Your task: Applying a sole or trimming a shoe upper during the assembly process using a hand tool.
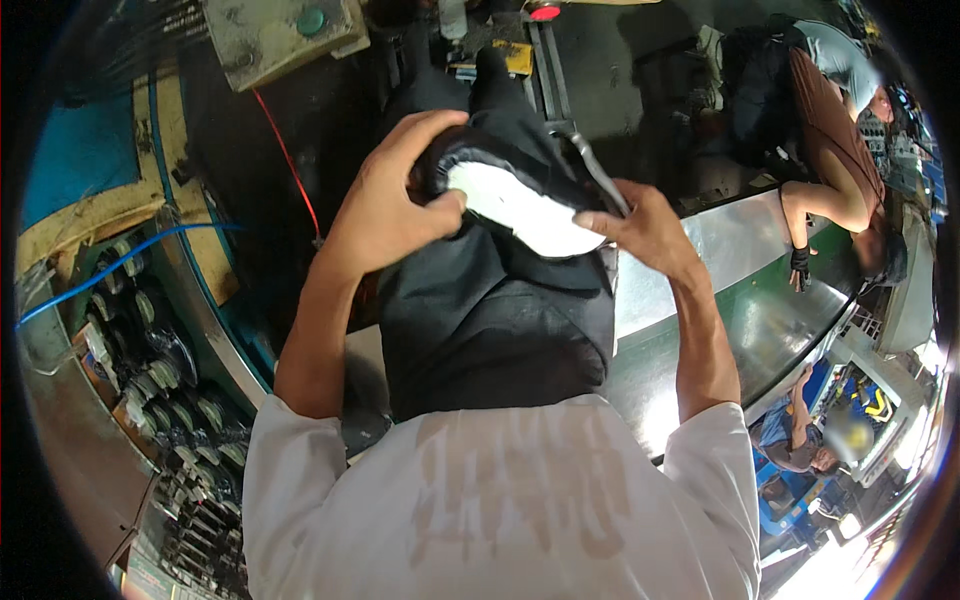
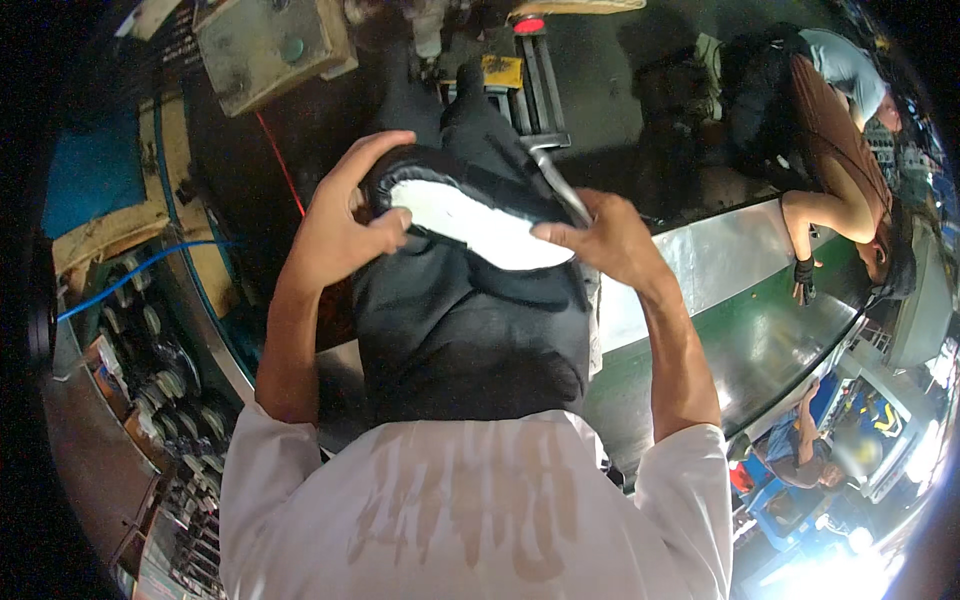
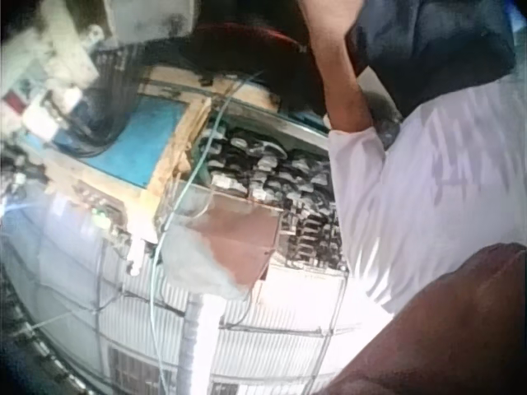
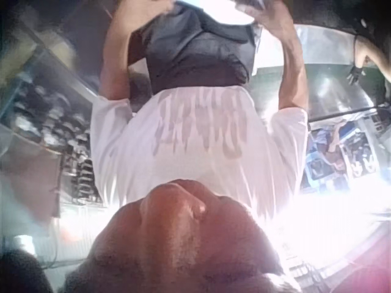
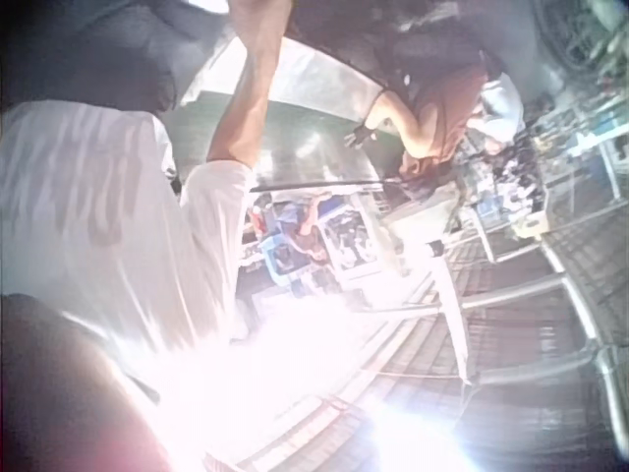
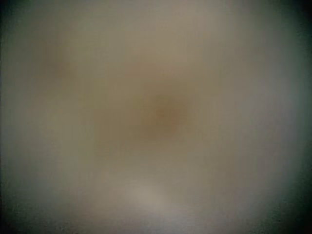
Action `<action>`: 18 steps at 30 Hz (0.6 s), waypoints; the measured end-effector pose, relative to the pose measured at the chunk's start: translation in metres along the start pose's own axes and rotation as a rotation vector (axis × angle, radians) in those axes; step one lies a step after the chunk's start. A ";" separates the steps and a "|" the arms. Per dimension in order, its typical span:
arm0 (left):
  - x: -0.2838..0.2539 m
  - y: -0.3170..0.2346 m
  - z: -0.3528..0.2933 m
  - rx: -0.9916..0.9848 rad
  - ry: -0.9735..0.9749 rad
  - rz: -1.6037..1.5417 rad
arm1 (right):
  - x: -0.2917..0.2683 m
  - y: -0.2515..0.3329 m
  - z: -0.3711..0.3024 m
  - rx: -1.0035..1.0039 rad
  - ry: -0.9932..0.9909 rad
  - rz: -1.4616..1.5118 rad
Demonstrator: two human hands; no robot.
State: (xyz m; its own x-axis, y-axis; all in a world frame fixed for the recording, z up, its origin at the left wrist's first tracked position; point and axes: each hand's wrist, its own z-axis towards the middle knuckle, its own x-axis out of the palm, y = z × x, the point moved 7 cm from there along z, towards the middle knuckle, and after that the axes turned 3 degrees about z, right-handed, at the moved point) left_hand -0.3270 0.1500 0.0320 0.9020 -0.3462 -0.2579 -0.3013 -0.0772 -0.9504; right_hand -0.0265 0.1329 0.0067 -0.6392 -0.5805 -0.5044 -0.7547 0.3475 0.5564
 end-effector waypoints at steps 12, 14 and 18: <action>0.133 -0.009 -0.017 -0.267 0.075 -0.662 | 0.078 -0.036 -0.089 -0.048 -0.215 0.763; 0.139 -0.013 -0.015 -0.361 0.161 -0.418 | 0.084 -0.067 -0.092 0.037 -0.223 0.799; 0.144 0.023 -0.009 -0.476 0.135 -0.125 | 0.033 -0.076 -0.096 -0.104 -0.387 0.577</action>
State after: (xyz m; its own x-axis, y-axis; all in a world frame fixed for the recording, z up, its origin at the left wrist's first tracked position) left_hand -0.2072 0.0902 -0.0252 0.9016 -0.4225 -0.0926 -0.3296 -0.5326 -0.7796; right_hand 0.0239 0.0168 0.0113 -0.9546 -0.0140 -0.2976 -0.2735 0.4375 0.8566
